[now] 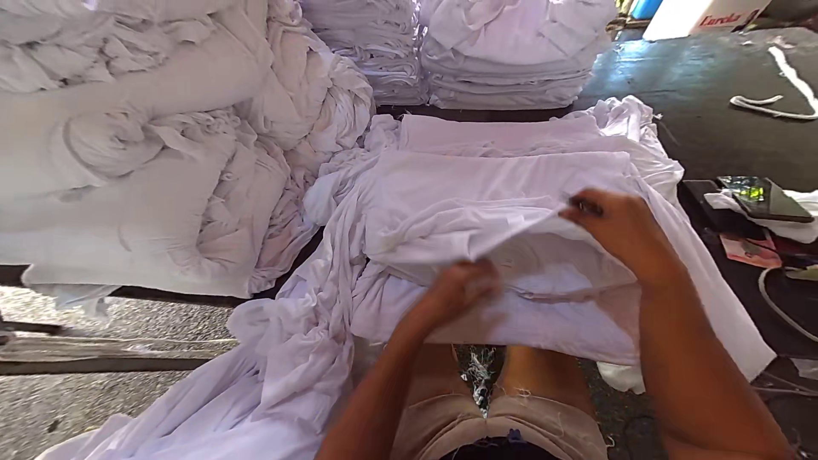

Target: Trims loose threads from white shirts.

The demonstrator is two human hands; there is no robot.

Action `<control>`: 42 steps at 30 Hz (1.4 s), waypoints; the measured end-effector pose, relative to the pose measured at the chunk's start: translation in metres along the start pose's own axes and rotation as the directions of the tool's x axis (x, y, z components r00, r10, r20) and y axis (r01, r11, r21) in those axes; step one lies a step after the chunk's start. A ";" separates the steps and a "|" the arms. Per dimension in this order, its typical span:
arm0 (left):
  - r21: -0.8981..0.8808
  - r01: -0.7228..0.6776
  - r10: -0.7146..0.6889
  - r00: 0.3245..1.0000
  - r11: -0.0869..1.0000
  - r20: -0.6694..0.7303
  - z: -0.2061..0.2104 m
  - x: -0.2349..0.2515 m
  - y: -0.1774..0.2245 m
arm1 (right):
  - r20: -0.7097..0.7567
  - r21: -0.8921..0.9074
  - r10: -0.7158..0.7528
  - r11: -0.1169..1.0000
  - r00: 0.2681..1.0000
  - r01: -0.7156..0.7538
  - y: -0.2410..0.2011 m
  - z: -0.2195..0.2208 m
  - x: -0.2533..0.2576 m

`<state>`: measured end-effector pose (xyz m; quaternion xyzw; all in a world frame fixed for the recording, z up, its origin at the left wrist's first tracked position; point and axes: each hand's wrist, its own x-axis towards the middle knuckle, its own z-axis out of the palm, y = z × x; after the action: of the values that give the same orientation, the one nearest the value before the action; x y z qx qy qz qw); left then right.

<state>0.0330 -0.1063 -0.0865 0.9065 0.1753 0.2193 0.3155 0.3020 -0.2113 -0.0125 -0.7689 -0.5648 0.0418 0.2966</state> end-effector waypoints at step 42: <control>-0.715 -0.299 -0.347 0.715 0.633 -0.606 0.042 -0.007 0.003 | -0.313 0.353 -0.215 0.878 0.925 0.323 -0.050 0.142 -0.073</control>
<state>0.0492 -0.1323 -0.1164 0.5238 0.1823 0.5922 0.5845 0.1773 -0.2092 -0.1239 -0.6043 -0.6018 0.0108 0.5221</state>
